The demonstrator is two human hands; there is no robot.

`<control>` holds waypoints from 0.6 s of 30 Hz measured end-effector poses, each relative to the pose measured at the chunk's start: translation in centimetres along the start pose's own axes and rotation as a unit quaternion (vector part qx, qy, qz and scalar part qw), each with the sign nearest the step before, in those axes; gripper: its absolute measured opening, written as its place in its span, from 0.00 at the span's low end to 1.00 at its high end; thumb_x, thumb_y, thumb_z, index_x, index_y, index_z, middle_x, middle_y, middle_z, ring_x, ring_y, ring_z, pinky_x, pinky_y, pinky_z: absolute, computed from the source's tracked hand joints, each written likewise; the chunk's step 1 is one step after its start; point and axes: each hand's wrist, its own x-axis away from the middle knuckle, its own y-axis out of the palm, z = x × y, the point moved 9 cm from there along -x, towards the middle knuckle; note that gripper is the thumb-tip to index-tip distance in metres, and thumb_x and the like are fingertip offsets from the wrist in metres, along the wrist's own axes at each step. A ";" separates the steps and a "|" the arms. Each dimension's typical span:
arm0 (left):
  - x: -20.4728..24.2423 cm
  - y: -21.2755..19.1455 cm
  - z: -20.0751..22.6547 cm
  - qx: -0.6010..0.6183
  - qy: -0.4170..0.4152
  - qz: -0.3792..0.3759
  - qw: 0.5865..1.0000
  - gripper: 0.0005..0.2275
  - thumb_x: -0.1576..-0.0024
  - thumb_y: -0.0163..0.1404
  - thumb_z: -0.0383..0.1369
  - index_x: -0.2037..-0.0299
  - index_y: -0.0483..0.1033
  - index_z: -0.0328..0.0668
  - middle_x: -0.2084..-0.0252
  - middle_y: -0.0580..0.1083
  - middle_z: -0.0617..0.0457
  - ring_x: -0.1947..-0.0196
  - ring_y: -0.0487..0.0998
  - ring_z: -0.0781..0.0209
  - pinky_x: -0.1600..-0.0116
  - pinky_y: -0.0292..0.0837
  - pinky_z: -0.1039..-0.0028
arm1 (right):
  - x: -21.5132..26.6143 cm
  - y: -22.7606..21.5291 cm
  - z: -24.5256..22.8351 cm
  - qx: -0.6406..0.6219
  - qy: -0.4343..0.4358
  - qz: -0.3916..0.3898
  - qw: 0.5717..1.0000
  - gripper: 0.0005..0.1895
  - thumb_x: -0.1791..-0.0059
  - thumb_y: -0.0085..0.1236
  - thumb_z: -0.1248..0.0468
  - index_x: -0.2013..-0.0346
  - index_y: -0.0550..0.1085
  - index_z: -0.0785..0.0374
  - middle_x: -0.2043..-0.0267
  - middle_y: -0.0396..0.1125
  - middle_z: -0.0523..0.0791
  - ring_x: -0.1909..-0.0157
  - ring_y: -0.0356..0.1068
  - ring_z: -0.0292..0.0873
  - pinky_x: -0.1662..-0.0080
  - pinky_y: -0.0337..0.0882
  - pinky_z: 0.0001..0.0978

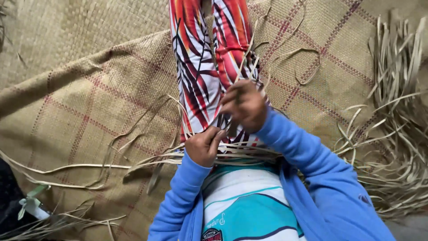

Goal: Preparing natural fiber strips for weaving by smoothing and separating them using a small wooden tool.

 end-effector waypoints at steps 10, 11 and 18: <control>0.0 0.9 -0.9 -0.036 0.032 0.018 0.999 0.13 0.37 0.53 0.38 0.75 0.74 0.46 0.84 0.72 0.45 0.78 0.77 0.36 0.73 0.72 0.52 | -2.6 3.2 -1.7 0.056 0.039 -0.056 0.996 0.27 0.43 0.54 0.53 0.85 0.67 0.57 0.82 0.60 0.40 0.77 0.65 0.45 0.71 0.65 0.37; 0.3 1.1 -0.9 -0.040 0.035 0.016 0.998 0.13 0.37 0.52 0.40 0.74 0.73 0.48 0.84 0.72 0.47 0.79 0.77 0.38 0.72 0.73 0.54 | -2.4 3.0 -1.4 0.092 0.036 -0.059 0.993 0.27 0.43 0.54 0.53 0.85 0.67 0.58 0.83 0.61 0.41 0.78 0.66 0.45 0.72 0.66 0.37; -0.1 0.6 1.0 0.043 0.008 -0.036 0.998 0.12 0.36 0.52 0.39 0.74 0.76 0.51 0.86 0.69 0.46 0.81 0.76 0.39 0.73 0.73 0.57 | -0.7 1.2 5.7 0.336 0.047 -0.055 0.939 0.26 0.47 0.63 0.47 0.83 0.67 0.55 0.84 0.62 0.42 0.80 0.68 0.45 0.74 0.68 0.35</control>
